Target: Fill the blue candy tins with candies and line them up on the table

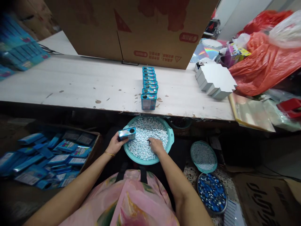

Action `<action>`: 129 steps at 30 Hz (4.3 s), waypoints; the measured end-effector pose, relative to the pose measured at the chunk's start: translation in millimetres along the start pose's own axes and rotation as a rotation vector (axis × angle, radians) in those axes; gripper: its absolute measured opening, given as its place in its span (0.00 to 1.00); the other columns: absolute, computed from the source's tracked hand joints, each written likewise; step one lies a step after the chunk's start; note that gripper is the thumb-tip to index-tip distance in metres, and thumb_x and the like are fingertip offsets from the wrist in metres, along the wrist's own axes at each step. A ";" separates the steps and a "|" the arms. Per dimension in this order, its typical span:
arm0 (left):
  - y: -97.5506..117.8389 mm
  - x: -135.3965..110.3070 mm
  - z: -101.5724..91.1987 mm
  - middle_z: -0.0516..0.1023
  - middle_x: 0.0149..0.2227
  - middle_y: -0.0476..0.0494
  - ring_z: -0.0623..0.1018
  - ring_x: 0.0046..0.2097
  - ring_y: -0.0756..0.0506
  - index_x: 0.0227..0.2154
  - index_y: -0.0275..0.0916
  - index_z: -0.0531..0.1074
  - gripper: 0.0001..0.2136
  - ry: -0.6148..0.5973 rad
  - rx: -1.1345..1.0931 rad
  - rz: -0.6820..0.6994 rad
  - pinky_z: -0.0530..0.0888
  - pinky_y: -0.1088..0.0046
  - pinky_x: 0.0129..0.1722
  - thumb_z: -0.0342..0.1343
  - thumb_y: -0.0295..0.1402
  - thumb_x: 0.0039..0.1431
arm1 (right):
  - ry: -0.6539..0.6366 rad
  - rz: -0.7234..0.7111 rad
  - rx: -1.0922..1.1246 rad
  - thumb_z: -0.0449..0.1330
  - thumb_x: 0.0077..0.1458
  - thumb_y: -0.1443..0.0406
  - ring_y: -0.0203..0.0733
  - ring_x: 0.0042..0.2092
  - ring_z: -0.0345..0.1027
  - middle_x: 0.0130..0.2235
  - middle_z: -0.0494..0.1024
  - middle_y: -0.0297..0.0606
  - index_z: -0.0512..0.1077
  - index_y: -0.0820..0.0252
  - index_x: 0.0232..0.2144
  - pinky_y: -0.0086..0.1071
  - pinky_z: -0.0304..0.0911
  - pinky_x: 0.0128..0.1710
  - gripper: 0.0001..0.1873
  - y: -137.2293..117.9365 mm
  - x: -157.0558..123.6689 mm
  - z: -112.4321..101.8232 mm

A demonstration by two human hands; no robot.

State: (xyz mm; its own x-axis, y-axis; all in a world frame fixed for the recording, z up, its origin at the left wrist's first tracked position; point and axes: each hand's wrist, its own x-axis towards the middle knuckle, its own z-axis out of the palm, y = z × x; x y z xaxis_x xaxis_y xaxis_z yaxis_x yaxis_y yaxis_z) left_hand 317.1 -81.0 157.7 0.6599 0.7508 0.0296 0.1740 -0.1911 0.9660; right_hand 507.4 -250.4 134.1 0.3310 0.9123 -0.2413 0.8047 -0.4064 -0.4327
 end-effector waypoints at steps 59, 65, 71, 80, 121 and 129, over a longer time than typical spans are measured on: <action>1.4 -6.0 13.6 0.71 0.42 0.43 0.71 0.45 0.43 0.44 0.37 0.64 0.19 -0.054 0.192 0.114 0.66 0.64 0.47 0.56 0.34 0.47 | -0.066 -0.121 -0.117 0.50 0.54 0.62 0.41 0.45 0.65 0.44 0.72 0.38 0.66 0.53 0.46 0.31 0.57 0.41 0.16 -44.2 -37.7 -151.0; 2.7 -7.1 17.2 0.71 0.43 0.45 0.70 0.47 0.43 0.43 0.38 0.65 0.19 -0.056 0.236 0.132 0.66 0.65 0.48 0.55 0.31 0.46 | -0.075 -0.119 -0.534 0.45 0.54 0.69 0.43 0.36 0.68 0.35 0.74 0.41 0.69 0.58 0.36 0.33 0.58 0.33 0.14 -84.9 -40.6 -165.7; 3.9 -7.2 16.2 0.70 0.43 0.43 0.70 0.46 0.43 0.43 0.38 0.65 0.18 -0.082 0.240 0.210 0.66 0.65 0.48 0.55 0.29 0.45 | -0.042 -0.180 -0.613 0.46 0.51 0.72 0.43 0.34 0.68 0.33 0.73 0.42 0.69 0.60 0.33 0.32 0.57 0.31 0.13 -102.7 -42.4 -166.3; 3.7 -4.8 11.7 0.70 0.43 0.43 0.70 0.47 0.42 0.42 0.39 0.67 0.17 -0.033 0.301 0.221 0.65 0.62 0.49 0.54 0.28 0.45 | -0.001 -0.161 -0.589 0.47 0.53 0.73 0.40 0.35 0.66 0.33 0.72 0.41 0.68 0.60 0.36 0.30 0.55 0.33 0.13 -91.8 -56.5 -167.4; 99.8 105.2 50.7 0.72 0.40 0.33 0.75 0.40 0.39 0.51 0.34 0.54 0.30 0.400 0.364 0.012 0.70 0.62 0.37 0.55 0.44 0.47 | 0.557 0.122 0.875 0.55 0.49 0.56 0.44 0.42 0.68 0.42 0.74 0.42 0.67 0.62 0.45 0.36 0.63 0.43 0.22 -24.4 -36.2 -114.9; 93.6 119.8 15.7 0.60 0.52 0.33 0.64 0.53 0.35 0.55 0.37 0.50 0.44 0.259 0.295 0.241 0.65 0.56 0.49 0.65 0.40 0.33 | 0.616 0.011 0.592 0.58 0.46 0.55 0.41 0.38 0.67 0.38 0.74 0.38 0.66 0.60 0.45 0.32 0.62 0.39 0.24 -83.4 36.5 -159.7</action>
State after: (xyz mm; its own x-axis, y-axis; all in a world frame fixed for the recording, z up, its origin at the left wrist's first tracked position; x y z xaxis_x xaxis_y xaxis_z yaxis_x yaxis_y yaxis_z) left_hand 423.9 -18.9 247.6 0.5090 0.7890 0.3441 0.2638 -0.5235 0.8101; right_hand 531.1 -175.1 300.1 0.6842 0.7033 0.1930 0.4665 -0.2186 -0.8571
